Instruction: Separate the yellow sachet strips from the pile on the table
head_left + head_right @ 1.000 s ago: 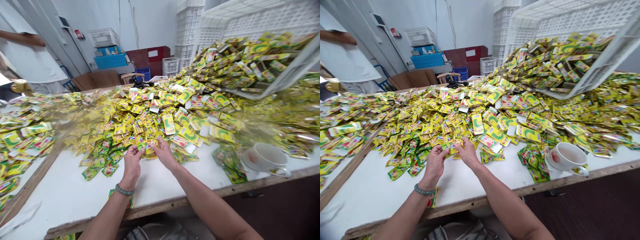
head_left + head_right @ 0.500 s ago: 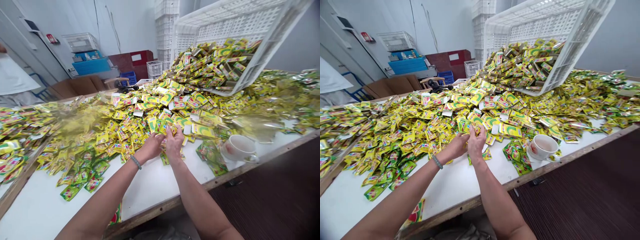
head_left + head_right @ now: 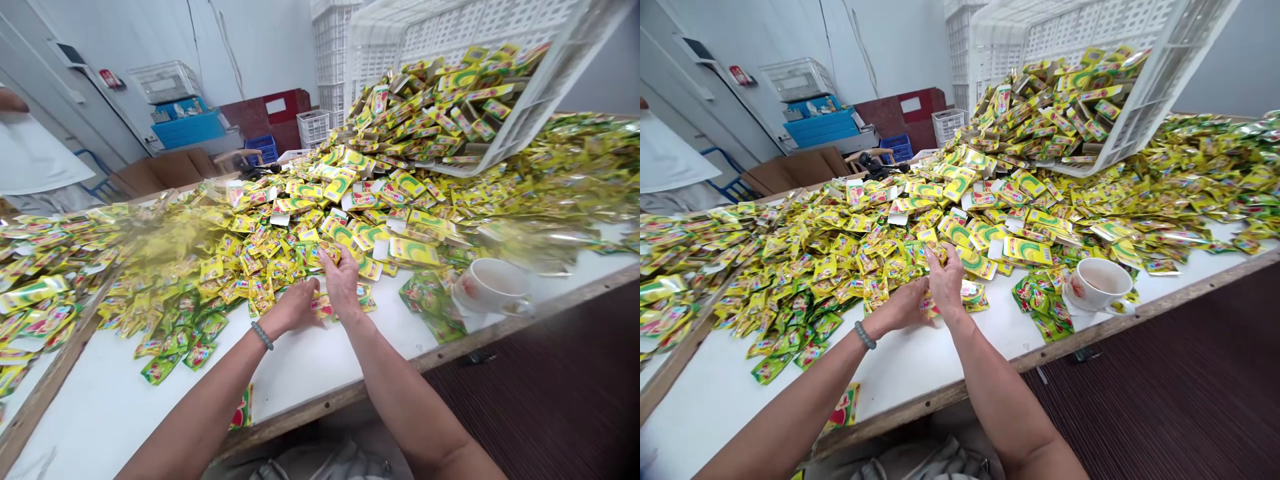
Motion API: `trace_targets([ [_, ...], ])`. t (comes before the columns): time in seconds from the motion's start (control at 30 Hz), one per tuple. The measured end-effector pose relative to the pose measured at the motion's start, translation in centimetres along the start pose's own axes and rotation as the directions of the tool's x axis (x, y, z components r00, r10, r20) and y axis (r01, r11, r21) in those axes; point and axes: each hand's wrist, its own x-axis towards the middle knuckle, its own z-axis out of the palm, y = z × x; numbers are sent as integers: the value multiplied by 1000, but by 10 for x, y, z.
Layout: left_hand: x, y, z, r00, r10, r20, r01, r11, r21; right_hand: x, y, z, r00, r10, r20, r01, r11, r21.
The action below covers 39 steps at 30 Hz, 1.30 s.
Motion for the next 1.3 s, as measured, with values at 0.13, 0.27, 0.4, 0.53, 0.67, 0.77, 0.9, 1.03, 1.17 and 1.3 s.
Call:
trace_targets([
  [0.13, -23, -2, -11, 992, -120, -26, 121, 988, 93, -2, 2, 2, 996, -1, 84, -4, 998, 57],
  [0.27, -52, -11, -23, 954, -275, -122, 272, 961, -43, -3, 6, 4, 976, 24, 218, -53, 991, 126],
  [0.4, -86, -22, -26, 865, -487, -120, 305, 699, -646, -5, 10, 4, 952, 29, 303, -68, 991, 117],
  [0.53, -110, -32, -21, 819, -564, -104, 190, 437, -879, -12, 11, 7, 878, 80, 471, -33, 994, -108],
  [0.67, -118, -39, -13, 753, -633, -179, 109, 387, -916, -16, 16, 7, 785, 143, 603, 17, 968, -252],
  [0.77, -120, -41, -12, 750, -632, -196, 120, 422, -899, -15, 19, 6, 745, 177, 643, 11, 961, -277],
  [0.9, -119, -37, -15, 825, -539, -168, 174, 525, -833, -19, 18, 8, 718, 184, 672, 82, 936, -343],
  [1.03, -115, -30, -18, 841, -531, -107, 180, 461, -869, -26, 16, 13, 706, 194, 681, 100, 925, -367],
  [1.17, -112, -28, -18, 808, -587, -39, 146, 264, -953, -25, 19, 13, 707, 203, 678, 79, 929, -361],
  [1.3, -113, -28, -16, 781, -625, -26, 112, 181, -977, -24, 23, 12, 702, 175, 691, 75, 946, -316],
])
